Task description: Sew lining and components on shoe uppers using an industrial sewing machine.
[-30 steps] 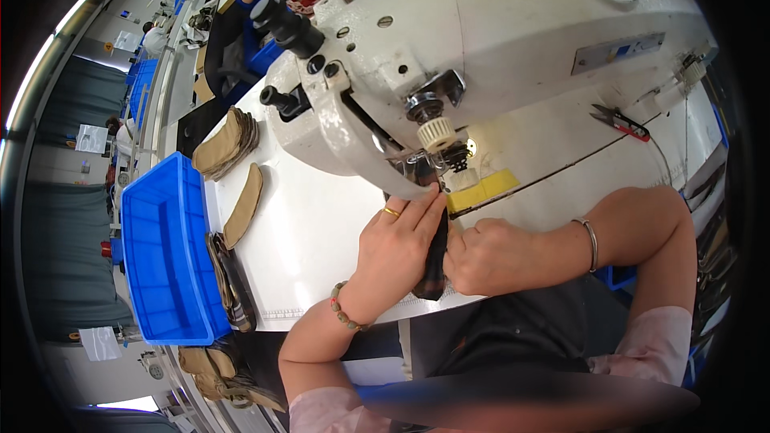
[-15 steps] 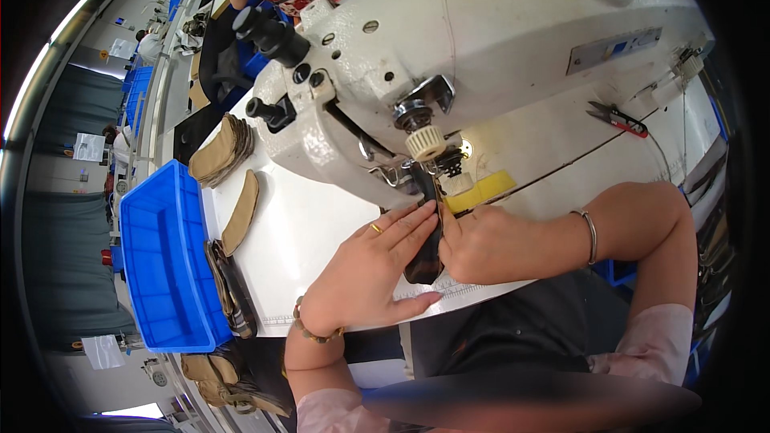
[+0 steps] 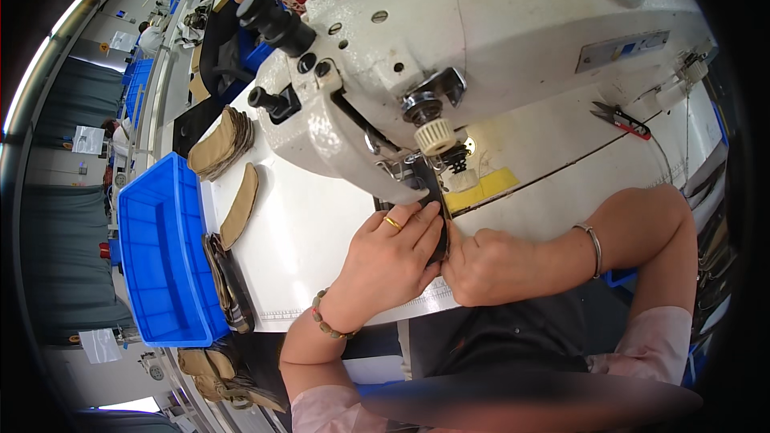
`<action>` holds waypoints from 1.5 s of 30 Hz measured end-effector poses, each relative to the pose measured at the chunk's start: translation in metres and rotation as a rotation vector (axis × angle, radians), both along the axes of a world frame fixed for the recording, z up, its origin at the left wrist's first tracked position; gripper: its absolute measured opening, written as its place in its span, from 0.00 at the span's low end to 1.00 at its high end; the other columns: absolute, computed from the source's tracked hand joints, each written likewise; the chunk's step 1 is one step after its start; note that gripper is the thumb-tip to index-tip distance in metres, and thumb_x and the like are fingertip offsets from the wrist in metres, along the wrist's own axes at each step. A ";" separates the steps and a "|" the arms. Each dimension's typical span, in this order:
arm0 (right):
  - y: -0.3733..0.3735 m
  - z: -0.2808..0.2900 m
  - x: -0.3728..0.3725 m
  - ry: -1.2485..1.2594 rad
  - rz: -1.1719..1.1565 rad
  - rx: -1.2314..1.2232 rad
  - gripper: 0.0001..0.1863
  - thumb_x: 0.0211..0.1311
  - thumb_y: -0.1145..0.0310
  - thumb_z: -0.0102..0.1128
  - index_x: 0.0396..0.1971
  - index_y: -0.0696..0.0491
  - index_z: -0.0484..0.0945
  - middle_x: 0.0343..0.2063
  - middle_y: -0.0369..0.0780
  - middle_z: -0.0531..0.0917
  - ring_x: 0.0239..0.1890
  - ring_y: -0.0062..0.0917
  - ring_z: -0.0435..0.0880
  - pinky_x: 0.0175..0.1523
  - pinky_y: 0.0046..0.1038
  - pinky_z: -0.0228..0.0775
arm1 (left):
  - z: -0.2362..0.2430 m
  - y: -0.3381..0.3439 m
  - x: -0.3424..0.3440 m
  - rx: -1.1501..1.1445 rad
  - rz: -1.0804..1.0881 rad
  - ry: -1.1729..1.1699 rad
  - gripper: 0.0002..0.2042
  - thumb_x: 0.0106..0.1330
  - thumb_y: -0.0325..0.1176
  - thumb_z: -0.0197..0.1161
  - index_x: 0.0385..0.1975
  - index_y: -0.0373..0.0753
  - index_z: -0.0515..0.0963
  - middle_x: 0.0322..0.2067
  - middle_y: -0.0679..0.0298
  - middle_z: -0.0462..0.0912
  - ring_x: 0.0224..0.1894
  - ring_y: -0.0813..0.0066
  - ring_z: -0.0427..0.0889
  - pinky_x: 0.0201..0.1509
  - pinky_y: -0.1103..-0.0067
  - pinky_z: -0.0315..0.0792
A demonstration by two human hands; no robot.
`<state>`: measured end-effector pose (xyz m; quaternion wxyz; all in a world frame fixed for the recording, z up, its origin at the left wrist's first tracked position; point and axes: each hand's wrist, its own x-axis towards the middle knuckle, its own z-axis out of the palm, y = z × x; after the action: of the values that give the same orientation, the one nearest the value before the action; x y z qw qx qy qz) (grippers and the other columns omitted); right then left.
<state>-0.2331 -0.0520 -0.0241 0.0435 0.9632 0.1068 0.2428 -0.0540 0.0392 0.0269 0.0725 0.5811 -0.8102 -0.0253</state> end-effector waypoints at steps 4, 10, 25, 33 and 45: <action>0.000 0.000 0.001 -0.010 0.004 0.004 0.12 0.38 0.64 0.58 0.15 0.61 0.79 0.14 0.47 0.79 0.18 0.30 0.79 0.22 0.26 0.69 | -0.003 -0.002 0.001 -0.012 0.003 0.072 0.23 0.46 0.35 0.70 0.44 0.35 0.82 0.51 0.61 0.83 0.50 0.62 0.80 0.52 0.70 0.78; -0.003 -0.002 0.003 -0.028 -0.007 -0.070 0.09 0.42 0.65 0.58 0.16 0.56 0.77 0.28 0.58 0.86 0.15 0.22 0.74 0.19 0.24 0.57 | -0.008 -0.009 0.005 -0.037 0.021 0.179 0.21 0.46 0.32 0.67 0.43 0.35 0.82 0.46 0.60 0.85 0.45 0.60 0.82 0.47 0.70 0.79; -0.023 -0.006 0.014 -0.023 -0.111 -0.041 0.17 0.42 0.68 0.61 0.29 0.68 0.83 0.32 0.63 0.85 0.17 0.25 0.82 0.18 0.23 0.69 | -0.006 -0.021 0.029 -0.011 0.055 0.324 0.23 0.49 0.30 0.71 0.48 0.37 0.80 0.41 0.61 0.84 0.47 0.60 0.81 0.46 0.71 0.79; -0.009 -0.002 0.005 -0.026 -0.044 -0.049 0.16 0.40 0.67 0.61 0.23 0.68 0.83 0.30 0.63 0.85 0.15 0.24 0.78 0.16 0.22 0.65 | -0.014 -0.019 0.029 -0.033 -0.050 0.288 0.18 0.51 0.28 0.72 0.43 0.34 0.82 0.46 0.58 0.86 0.45 0.59 0.85 0.48 0.70 0.80; -0.009 -0.011 0.009 -0.060 -0.067 -0.065 0.14 0.36 0.67 0.60 0.19 0.65 0.81 0.25 0.61 0.83 0.14 0.23 0.76 0.15 0.23 0.62 | -0.014 -0.020 0.022 -0.078 -0.041 0.222 0.16 0.50 0.29 0.72 0.41 0.36 0.83 0.47 0.64 0.87 0.41 0.66 0.83 0.43 0.74 0.80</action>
<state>-0.2240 -0.0608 -0.0349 0.0862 0.9566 0.0808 0.2662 -0.0320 0.0191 0.0130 0.1835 0.5546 -0.8095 -0.0594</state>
